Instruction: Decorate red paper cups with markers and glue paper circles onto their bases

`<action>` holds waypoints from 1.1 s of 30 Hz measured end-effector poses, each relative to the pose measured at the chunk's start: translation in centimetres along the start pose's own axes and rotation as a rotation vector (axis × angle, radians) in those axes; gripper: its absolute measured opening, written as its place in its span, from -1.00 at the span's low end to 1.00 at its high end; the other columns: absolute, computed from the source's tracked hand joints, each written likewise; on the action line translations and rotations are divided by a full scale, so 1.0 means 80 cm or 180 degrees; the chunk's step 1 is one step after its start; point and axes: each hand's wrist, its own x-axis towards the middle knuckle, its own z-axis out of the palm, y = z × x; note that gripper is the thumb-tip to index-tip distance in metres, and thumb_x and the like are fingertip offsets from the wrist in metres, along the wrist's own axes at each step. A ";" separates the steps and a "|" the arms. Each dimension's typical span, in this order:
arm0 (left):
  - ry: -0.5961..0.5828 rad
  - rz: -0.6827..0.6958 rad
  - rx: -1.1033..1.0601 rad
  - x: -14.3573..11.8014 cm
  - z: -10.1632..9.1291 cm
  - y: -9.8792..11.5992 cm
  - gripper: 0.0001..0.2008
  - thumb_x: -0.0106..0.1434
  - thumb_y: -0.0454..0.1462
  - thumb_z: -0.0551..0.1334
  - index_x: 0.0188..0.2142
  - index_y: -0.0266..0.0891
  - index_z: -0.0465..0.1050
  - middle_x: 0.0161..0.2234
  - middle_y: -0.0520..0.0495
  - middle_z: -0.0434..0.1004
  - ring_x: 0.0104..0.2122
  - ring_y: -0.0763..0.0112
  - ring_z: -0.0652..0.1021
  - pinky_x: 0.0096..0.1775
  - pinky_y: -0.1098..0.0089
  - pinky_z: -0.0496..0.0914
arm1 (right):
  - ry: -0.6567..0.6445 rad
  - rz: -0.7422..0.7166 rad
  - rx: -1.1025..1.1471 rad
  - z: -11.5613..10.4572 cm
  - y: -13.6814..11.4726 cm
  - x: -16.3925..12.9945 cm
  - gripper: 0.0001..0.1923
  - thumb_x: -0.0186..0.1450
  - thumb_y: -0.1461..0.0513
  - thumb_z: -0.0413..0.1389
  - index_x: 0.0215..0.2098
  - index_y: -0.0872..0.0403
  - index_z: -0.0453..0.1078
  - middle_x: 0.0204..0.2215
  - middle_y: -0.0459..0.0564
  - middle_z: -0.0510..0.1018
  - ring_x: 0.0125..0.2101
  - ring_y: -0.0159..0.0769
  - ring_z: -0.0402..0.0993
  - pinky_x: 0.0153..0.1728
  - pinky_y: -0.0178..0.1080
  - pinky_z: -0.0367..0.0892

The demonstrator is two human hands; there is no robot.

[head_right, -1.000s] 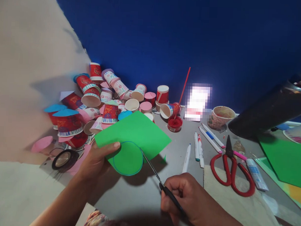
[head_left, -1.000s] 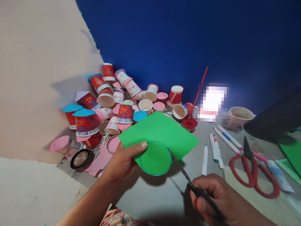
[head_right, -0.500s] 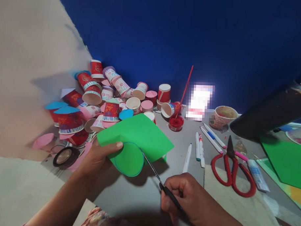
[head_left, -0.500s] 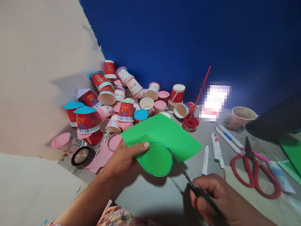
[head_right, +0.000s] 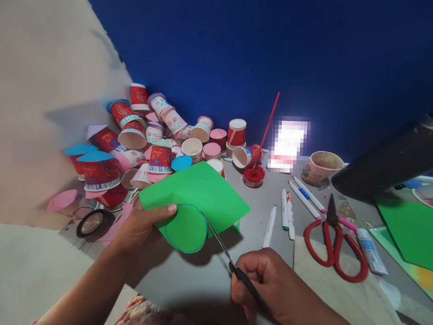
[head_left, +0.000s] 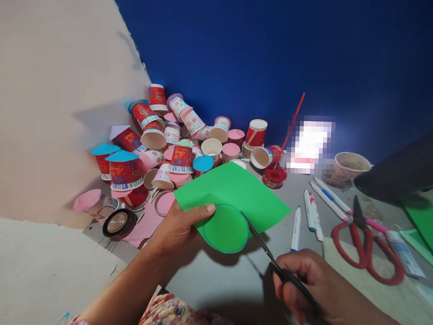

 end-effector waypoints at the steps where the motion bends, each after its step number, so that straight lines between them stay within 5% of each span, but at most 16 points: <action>1: 0.0005 -0.0005 0.0011 0.000 -0.001 -0.001 -0.44 0.15 -0.30 0.49 0.17 -0.21 0.57 -0.01 -0.18 0.74 -0.03 -0.03 0.72 -0.15 0.20 0.67 | -0.0005 0.0001 0.0008 -0.001 0.003 0.001 -0.39 0.02 -0.26 0.41 -0.49 0.11 0.49 -0.72 -0.15 0.38 -0.65 -0.46 0.25 -0.60 -0.39 -0.01; 13: -0.0023 -0.0021 0.0190 0.001 -0.009 -0.006 -0.49 0.14 -0.27 0.51 0.10 -0.24 0.61 0.01 -0.21 0.73 -0.05 -0.01 0.73 -0.11 0.18 0.66 | -0.0036 -0.0104 0.0076 0.001 -0.002 0.000 -0.26 -0.03 -0.39 0.35 -0.53 0.12 0.45 -0.72 -0.16 0.36 -0.68 -0.50 0.20 -0.61 -0.38 -0.03; 22: -0.0191 -0.0054 0.0329 0.003 -0.009 0.000 -0.58 0.12 -0.26 0.52 0.00 -0.24 0.66 -0.03 -0.21 0.75 -0.06 -0.03 0.73 -0.10 0.15 0.65 | -0.0047 -0.0030 0.0097 -0.001 0.007 0.001 -0.45 0.09 -0.20 0.39 -0.49 0.11 0.51 -0.71 -0.14 0.41 -0.67 -0.47 0.25 -0.62 -0.40 -0.03; 33: -0.0262 0.0018 0.0489 0.008 -0.014 0.003 -0.67 0.14 -0.28 0.51 -0.07 -0.18 0.71 -0.10 -0.11 0.78 -0.16 0.11 0.74 -0.16 0.25 0.63 | -0.0067 -0.0099 0.0166 -0.001 0.004 0.001 -0.41 0.05 -0.22 0.42 -0.53 0.12 0.48 -0.72 -0.17 0.37 -0.69 -0.50 0.20 -0.64 -0.40 -0.02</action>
